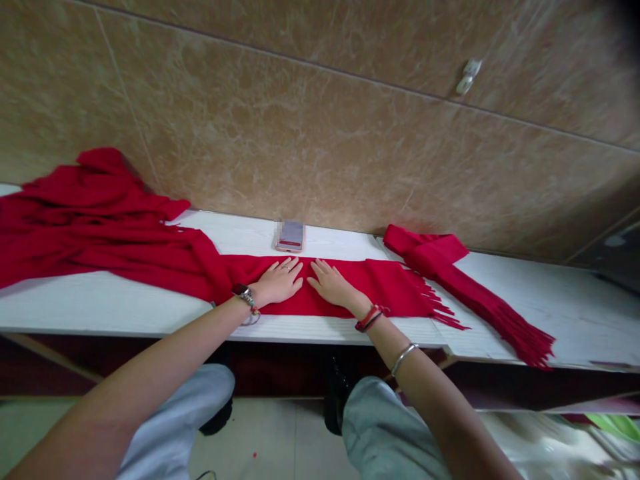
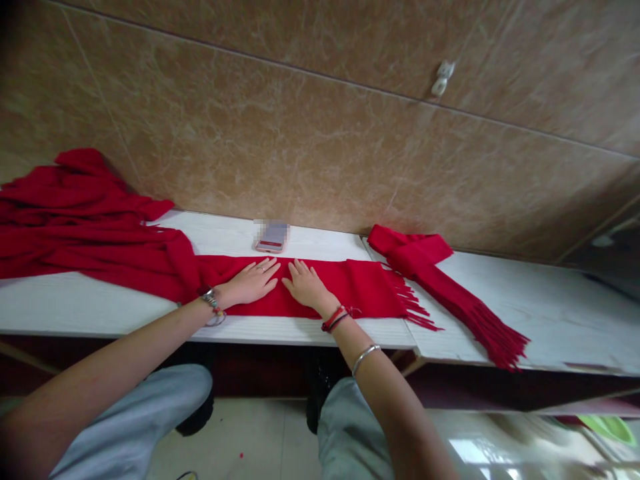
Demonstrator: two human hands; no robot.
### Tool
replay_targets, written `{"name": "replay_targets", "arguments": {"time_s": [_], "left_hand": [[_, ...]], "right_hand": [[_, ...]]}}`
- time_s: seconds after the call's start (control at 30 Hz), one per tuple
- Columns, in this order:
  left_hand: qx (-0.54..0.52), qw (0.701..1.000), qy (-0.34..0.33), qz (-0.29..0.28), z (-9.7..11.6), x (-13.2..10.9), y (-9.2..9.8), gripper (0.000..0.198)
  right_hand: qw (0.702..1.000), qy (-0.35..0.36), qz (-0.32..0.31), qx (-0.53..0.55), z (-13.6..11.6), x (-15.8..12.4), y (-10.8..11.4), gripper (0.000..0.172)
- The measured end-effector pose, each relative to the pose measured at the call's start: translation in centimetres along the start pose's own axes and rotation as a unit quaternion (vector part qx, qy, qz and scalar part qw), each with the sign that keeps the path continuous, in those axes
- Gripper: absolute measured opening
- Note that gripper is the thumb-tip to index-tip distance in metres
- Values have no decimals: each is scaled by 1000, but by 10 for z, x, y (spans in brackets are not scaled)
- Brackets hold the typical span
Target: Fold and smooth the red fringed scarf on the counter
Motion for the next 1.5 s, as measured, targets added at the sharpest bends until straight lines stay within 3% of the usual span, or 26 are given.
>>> {"name": "replay_targets", "arguments": {"time_s": [0.1, 0.3, 0.4, 0.47, 0.57, 0.67, 0.73, 1.03, 1.13, 1.23, 1.37, 1.5], "left_hand": [[-3, 1000, -2, -6, 0, -1, 0, 52], [-5, 1000, 1, -9, 1, -1, 1, 52], [-11, 1000, 0, -6, 2, -1, 2, 52], [-13, 1000, 3, -7, 2, -1, 3, 52], [-13, 1000, 7, -7, 2, -3, 5, 51], [-10, 1000, 0, -4, 2, -5, 6, 51], [-8, 1000, -4, 2, 2, -5, 6, 51], [2, 999, -12, 39, -2, -2, 1, 48], [13, 993, -64, 100, 8, -3, 13, 42], [3, 974, -177, 141, 31, -14, 30, 36], [7, 950, -296, 95, 60, -31, 42, 32], [34, 950, -303, 62, 65, -37, 46, 27]], "right_hand": [[1000, -5, -16, -13, 5, -8, -2, 51], [996, -47, -28, -78, 62, -40, 15, 45], [994, -73, -6, -86, 76, -44, 24, 45], [996, -70, 26, -57, 66, -41, 26, 48], [999, -8, 53, 3, 25, -36, 19, 50], [999, 38, 32, 12, -12, -41, 7, 53], [999, 47, 14, -7, -18, -51, 5, 53], [996, 5, -16, -85, 55, -97, 26, 49], [999, -11, 4, -53, 53, -89, 34, 49], [999, 7, 40, -4, 38, -79, 47, 47], [998, 51, -9, 33, 23, -84, 57, 39], [995, 58, -80, 29, 27, -105, 60, 38]]}}
Point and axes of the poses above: each hand's wrist, its own x-axis towards the middle knuckle, its own y-axis out of the back of the hand, z = x × y, the point moved 6 cm from there along x, towards the middle knuckle, and after that the axes turned 8 degrees about x, right-handed, at the moved point
